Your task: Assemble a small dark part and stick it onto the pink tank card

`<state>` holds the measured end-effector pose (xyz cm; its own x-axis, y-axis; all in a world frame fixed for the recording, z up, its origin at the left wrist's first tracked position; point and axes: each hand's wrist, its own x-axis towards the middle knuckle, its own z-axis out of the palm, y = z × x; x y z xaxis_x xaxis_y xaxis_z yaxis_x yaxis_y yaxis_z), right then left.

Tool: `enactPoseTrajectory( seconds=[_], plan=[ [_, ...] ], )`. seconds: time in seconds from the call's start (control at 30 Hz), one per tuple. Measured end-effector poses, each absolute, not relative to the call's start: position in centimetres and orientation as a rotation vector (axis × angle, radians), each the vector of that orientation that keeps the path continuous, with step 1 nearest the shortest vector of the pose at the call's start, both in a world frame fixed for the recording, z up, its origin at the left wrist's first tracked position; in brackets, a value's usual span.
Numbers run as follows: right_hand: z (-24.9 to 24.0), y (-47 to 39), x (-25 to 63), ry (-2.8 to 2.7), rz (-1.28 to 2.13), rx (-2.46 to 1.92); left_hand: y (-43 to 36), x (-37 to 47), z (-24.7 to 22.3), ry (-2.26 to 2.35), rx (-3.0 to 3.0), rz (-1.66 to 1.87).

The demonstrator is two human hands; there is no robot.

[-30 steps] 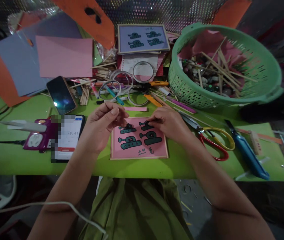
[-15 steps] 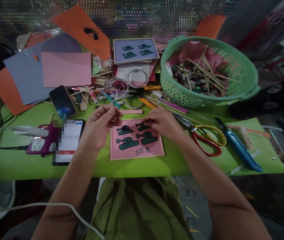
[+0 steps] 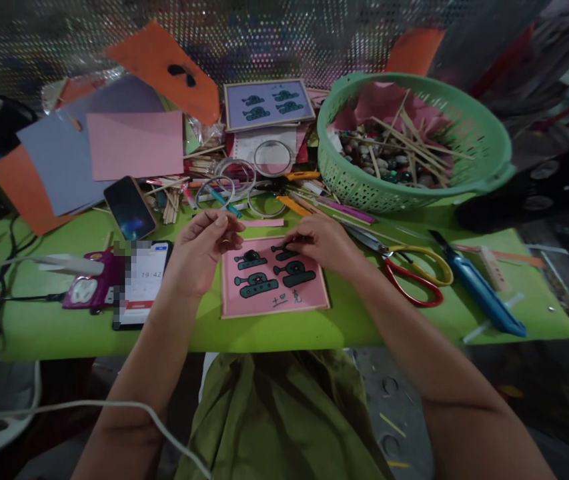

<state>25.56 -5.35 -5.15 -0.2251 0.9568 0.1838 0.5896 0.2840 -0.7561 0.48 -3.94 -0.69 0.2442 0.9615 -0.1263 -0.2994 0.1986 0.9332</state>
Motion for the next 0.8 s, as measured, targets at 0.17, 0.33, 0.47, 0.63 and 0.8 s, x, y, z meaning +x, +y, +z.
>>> enactPoseTrajectory(
  seconds=[0.17,0.33,0.47,0.63,0.8],
  plan=[
    [-3.8,-5.7,26.2,-1.674,0.545,-1.412,-3.5,0.4,-1.0,0.899,0.933,1.124],
    [-2.4,-5.9,26.6,-1.521,0.442,-1.387,-3.1,0.4,-1.1,0.932,0.882,1.183],
    [-1.7,-6.2,27.1,-1.423,0.387,-1.301,-2.7,0.0,-1.1,0.981,0.824,1.256],
    [0.9,-6.5,30.0,-1.273,0.078,-1.297,-2.7,-0.2,-1.2,0.972,0.823,1.309],
    [3.8,-4.7,34.7,-1.229,-0.02,-1.358,-2.7,-0.2,-1.3,0.956,0.834,1.32]
  ],
)
